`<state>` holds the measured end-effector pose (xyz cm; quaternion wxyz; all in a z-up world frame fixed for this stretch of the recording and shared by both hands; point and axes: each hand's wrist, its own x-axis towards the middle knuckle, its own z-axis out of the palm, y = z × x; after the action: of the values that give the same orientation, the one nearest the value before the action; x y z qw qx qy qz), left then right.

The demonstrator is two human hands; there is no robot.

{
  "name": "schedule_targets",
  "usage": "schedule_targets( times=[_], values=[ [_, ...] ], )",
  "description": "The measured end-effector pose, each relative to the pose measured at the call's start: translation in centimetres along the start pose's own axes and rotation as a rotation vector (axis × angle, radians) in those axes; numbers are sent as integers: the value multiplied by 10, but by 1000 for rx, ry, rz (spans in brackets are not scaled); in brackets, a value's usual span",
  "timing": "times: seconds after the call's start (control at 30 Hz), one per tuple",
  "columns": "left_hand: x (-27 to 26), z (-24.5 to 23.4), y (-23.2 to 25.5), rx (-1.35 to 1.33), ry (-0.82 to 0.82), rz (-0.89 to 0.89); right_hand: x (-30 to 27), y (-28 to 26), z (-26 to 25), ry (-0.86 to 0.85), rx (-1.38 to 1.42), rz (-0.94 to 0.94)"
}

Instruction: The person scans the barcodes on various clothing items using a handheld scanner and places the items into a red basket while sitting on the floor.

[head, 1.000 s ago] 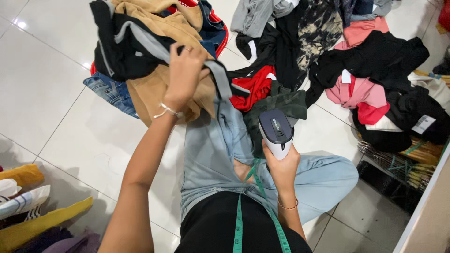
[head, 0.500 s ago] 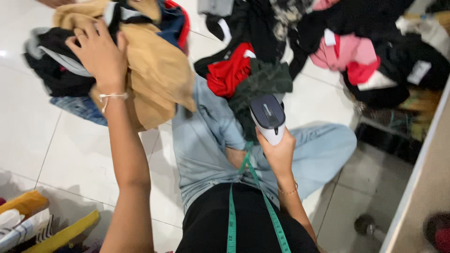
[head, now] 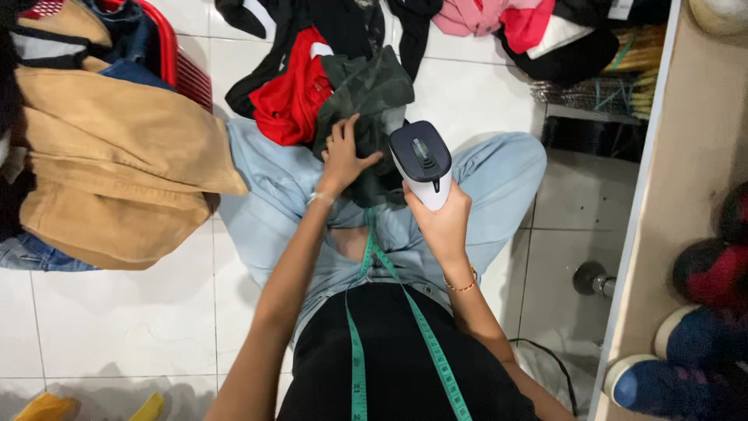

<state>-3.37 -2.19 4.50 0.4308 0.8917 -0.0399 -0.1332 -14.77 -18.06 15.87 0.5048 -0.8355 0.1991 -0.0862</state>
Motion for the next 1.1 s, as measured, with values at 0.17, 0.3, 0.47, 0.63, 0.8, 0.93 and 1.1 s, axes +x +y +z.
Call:
schedule_targets(
  times=[0.17, 0.3, 0.47, 0.63, 0.8, 0.93, 1.1],
  values=[
    [44, 16, -31, -7, 221, 37, 2, 12, -8, 14, 43, 41],
    [56, -20, -47, -232, 311, -44, 9, 11, -9, 5, 104, 70],
    [28, -32, -55, 258, 676, 107, 16, 5, -9, 1, 129, 75],
    [-28, 23, -38, -4, 258, 316, 19, 32, 0, 5, 28, 79],
    [-38, 55, -34, 667, -135, 518, 16, 28, -5, -6, -17, 98],
    [-16, 33, -40, -124, -108, 265, 14, 35, -13, 29, 7, 127],
    [-1, -49, -41, -1406, 139, -395, 19, 6, -21, 69, 71, 148]
  ],
)
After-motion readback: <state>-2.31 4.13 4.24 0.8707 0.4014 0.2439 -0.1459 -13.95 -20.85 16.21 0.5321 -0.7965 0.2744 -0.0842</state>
